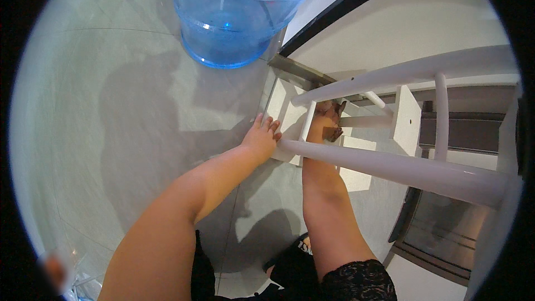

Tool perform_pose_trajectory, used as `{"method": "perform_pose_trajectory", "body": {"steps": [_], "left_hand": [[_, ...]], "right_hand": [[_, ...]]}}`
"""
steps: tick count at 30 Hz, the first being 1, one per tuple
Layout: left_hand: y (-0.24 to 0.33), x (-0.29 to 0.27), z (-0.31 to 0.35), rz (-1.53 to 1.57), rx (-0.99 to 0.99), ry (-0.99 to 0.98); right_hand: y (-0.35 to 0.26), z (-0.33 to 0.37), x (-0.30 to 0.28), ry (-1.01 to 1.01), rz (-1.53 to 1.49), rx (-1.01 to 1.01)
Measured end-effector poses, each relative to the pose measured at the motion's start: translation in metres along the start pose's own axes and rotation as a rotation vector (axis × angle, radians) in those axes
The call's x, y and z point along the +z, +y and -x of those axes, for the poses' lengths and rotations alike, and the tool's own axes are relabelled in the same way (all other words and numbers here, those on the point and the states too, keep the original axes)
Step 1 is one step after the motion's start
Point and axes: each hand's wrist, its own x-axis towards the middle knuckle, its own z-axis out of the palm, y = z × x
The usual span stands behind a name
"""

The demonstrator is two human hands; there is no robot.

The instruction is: The person wipes a white plastic stand with a cloth, then washes the cloth in the kitchen sink. They return to the living area, move a box of snacks, and wipe the top and sides of a portable air cooler. The person opens the cooler to reveal ice packs, then closes it and continues wiping.

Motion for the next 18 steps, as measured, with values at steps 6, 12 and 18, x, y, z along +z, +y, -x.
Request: {"method": "perform_pose_trajectory", "body": {"steps": [6, 12, 18], "left_hand": [[-0.001, 0.01, -0.003, -0.045, -0.007, 0.023], [-0.007, 0.011, 0.003, 0.005, -0.019, 0.059], [-0.001, 0.002, -0.001, -0.005, 0.014, 0.048]], "right_hand": [[-0.012, 0.125, -0.035, 0.02, 0.392, -0.162], [-0.037, 0.13, -0.046, 0.123, 0.064, -0.115], [-0.006, 0.019, 0.0, -0.188, -0.173, 0.207]]}}
